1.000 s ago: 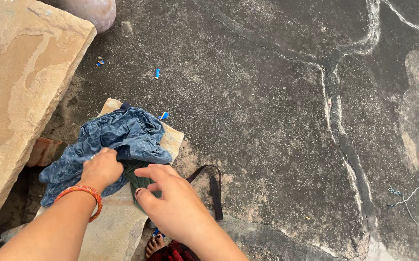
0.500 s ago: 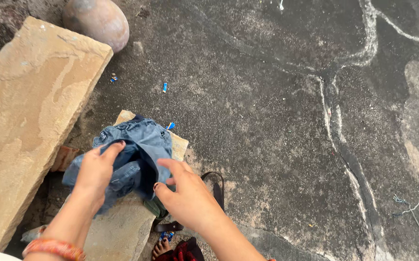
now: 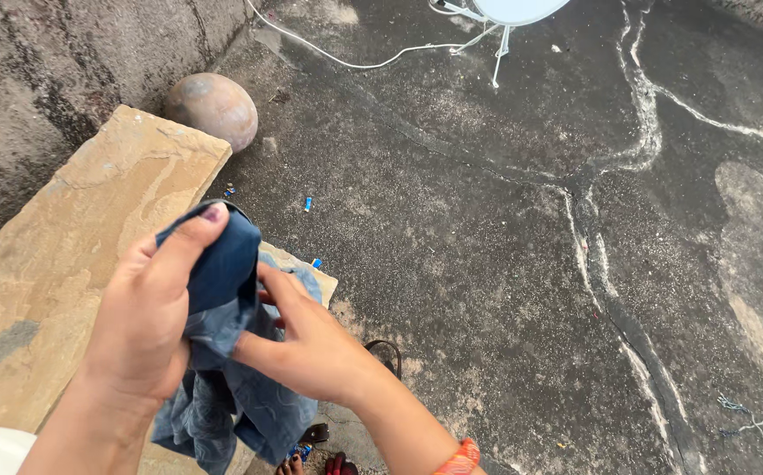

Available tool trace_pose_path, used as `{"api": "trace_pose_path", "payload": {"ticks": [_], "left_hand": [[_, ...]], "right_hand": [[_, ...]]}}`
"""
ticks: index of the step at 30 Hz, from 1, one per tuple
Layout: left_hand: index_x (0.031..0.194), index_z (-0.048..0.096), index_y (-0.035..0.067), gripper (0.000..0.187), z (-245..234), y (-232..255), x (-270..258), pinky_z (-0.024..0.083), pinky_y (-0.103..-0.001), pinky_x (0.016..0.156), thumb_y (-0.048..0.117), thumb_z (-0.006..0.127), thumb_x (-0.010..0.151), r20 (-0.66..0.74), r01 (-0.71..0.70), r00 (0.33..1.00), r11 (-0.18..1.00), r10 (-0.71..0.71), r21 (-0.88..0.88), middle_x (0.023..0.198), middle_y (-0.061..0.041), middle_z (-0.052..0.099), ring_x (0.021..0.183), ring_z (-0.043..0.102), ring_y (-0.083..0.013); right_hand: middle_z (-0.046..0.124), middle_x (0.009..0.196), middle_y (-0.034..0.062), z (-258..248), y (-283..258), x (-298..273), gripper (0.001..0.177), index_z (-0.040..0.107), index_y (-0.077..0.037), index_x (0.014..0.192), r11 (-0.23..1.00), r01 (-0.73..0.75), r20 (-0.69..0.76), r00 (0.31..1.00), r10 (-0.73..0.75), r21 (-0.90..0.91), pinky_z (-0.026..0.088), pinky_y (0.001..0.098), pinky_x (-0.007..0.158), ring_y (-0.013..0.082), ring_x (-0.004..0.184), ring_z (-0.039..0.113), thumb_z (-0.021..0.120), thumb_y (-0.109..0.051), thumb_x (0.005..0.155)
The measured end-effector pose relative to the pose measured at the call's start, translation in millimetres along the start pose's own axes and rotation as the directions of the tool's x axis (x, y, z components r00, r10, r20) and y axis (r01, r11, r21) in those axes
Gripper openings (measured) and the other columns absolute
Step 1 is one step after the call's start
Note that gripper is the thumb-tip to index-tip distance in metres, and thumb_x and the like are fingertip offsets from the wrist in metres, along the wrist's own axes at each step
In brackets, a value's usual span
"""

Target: The person picks up several clothing items from the roof, including a black t-shirt, a blue patterned shirt, and a green tank top, and folds them one by one, placing each onto a stack of laundry.

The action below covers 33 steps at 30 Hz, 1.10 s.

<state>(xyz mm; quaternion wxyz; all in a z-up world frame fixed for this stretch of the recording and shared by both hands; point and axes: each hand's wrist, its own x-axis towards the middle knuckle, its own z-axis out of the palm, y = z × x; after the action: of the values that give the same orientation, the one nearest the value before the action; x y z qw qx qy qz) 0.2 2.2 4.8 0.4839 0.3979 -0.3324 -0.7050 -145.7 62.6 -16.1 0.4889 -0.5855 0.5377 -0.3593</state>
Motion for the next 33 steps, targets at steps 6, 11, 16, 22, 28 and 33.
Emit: {"api": "trace_pose_path", "payload": {"ticks": [6, 11, 16, 22, 28, 33], "left_hand": [[0.100, 0.070, 0.009, 0.012, 19, 16, -30, 0.053, -0.026, 0.063, 0.019, 0.062, 0.099, 0.009, -0.093, 0.996, 0.995, 0.093, -0.031, 0.086, 0.002, 0.072, 0.071, 0.067, -0.0081], [0.100, 0.070, 0.010, 0.011, 28, 36, -60, 0.054, -0.026, 0.066, 0.017, 0.062, 0.100, 0.001, -0.182, 0.983, 0.980, 0.183, -0.077, 0.087, 0.002, 0.072, 0.073, 0.067, -0.0091], [0.101, 0.068, 0.008, 0.009, 23, 34, -88, 0.040, -0.020, 0.062, 0.013, 0.062, 0.104, -0.085, -0.490, 0.816, 0.763, 0.571, 0.421, 0.084, 0.008, 0.059, 0.072, 0.049, -0.0001], [0.122, 0.057, 0.004, 0.022, 4, 12, -128, 0.050, -0.024, 0.061, 0.013, 0.051, 0.103, -0.263, -0.387, 0.812, 0.817, 0.521, 0.427, 0.093, 0.001, 0.068, 0.072, 0.060, -0.0054], [0.156, 0.037, 0.004, 0.058, 20, -12, -168, 0.034, -0.040, 0.112, 0.028, 0.050, 0.105, 0.161, -0.553, 0.814, 0.657, 0.558, 0.513, 0.149, -0.019, 0.053, 0.138, 0.050, -0.0252], [0.163, 0.019, 0.004, 0.098, 15, -14, -198, 0.027, -0.041, 0.116, 0.039, 0.073, 0.089, 0.229, -0.650, 0.721, 0.523, 0.654, 0.552, 0.159, -0.022, 0.039, 0.147, 0.040, -0.0313]], "right_hand": [[0.062, 0.141, 0.0147, -6, -27, -37, 0.080, 0.046, -0.006, 0.150, 0.987, 0.159, -0.127, 0.979, -0.157, 0.007, 0.045, 0.0381, 0.111, 0.0260, 0.134, 0.060, 0.078, -0.038, 0.084], [0.073, 0.113, 0.0165, -18, 4, -42, 0.041, 0.070, -0.004, 0.122, 0.942, -0.063, -0.162, 0.987, 0.009, -0.329, 0.052, 0.0394, 0.093, 0.0278, 0.107, 0.066, 0.068, -0.027, 0.087], [0.076, 0.095, 0.0103, -26, 2, -51, 0.033, 0.073, -0.001, 0.111, 0.995, -0.065, -0.250, 0.965, 0.083, 0.080, 0.054, 0.0347, 0.081, 0.0153, 0.088, 0.068, 0.058, -0.022, 0.090], [0.074, 0.097, 0.0086, -23, -33, -55, 0.031, 0.073, -0.001, 0.106, 0.620, -0.230, 0.127, 0.970, 0.206, 0.750, 0.055, 0.0343, 0.076, 0.0172, 0.081, 0.069, 0.060, -0.027, 0.099], [0.075, 0.100, 0.0106, 0, -58, -49, 0.030, 0.070, -0.004, 0.110, 0.337, -0.183, 0.195, 0.981, -0.002, 0.924, 0.060, 0.0381, 0.081, 0.0212, 0.088, 0.073, 0.059, -0.031, 0.101], [0.073, 0.100, 0.0132, 10, -69, -45, 0.031, 0.069, -0.003, 0.107, 0.213, -0.173, 0.212, 0.961, -0.177, 0.962, 0.061, 0.0416, 0.082, 0.0248, 0.088, 0.072, 0.056, -0.031, 0.105]]}}
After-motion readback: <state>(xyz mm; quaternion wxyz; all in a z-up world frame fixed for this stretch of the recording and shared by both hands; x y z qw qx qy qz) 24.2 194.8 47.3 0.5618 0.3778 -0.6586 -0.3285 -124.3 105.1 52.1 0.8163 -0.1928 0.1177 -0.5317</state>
